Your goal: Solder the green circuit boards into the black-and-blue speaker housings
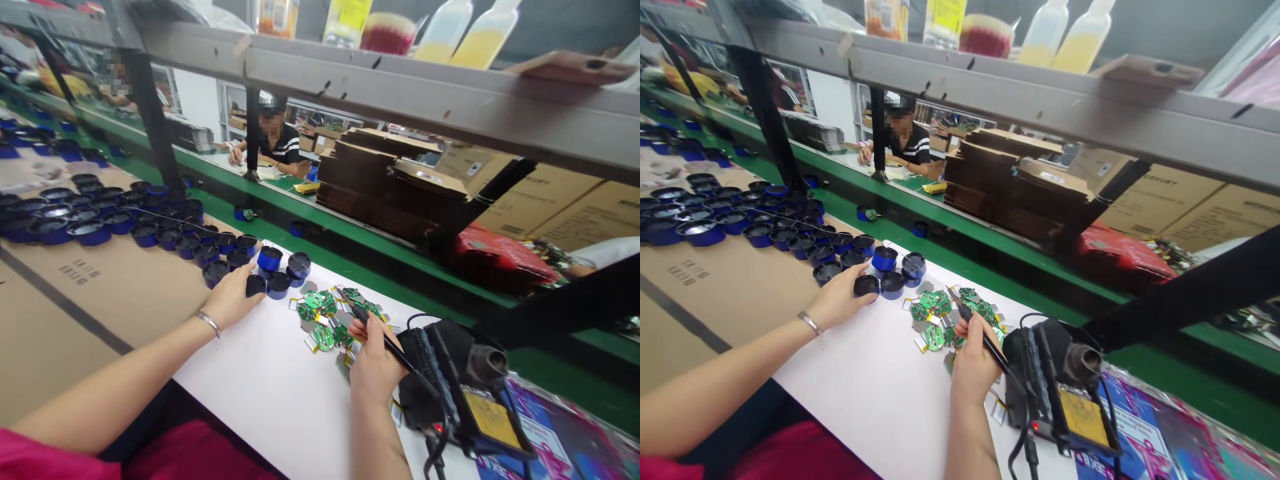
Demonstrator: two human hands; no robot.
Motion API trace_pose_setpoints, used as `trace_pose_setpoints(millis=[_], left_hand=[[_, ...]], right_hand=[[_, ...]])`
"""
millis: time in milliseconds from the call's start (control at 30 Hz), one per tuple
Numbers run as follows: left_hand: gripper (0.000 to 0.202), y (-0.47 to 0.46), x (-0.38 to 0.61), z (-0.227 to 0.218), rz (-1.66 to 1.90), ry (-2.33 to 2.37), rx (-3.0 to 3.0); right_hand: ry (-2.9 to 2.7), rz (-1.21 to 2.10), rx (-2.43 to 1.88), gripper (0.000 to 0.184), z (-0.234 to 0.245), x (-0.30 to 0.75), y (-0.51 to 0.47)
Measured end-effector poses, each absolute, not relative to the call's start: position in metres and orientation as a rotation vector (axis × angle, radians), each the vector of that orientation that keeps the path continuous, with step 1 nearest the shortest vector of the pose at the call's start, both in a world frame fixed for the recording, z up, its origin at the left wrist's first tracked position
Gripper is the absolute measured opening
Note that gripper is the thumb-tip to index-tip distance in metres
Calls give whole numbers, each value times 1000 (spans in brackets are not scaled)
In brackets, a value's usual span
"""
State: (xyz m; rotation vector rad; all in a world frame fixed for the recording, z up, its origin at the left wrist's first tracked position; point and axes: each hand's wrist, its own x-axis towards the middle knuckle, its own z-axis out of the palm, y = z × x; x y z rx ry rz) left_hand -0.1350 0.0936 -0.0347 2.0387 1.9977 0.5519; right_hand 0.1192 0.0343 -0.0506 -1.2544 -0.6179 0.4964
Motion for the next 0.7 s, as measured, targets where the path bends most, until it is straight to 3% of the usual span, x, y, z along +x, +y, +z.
trace_pose_setpoints(millis=[700], left_hand=[[76, 56, -126, -28, 507, 1906, 1990]], right_hand=[[-676, 504, -1225, 37, -56, 120, 38]])
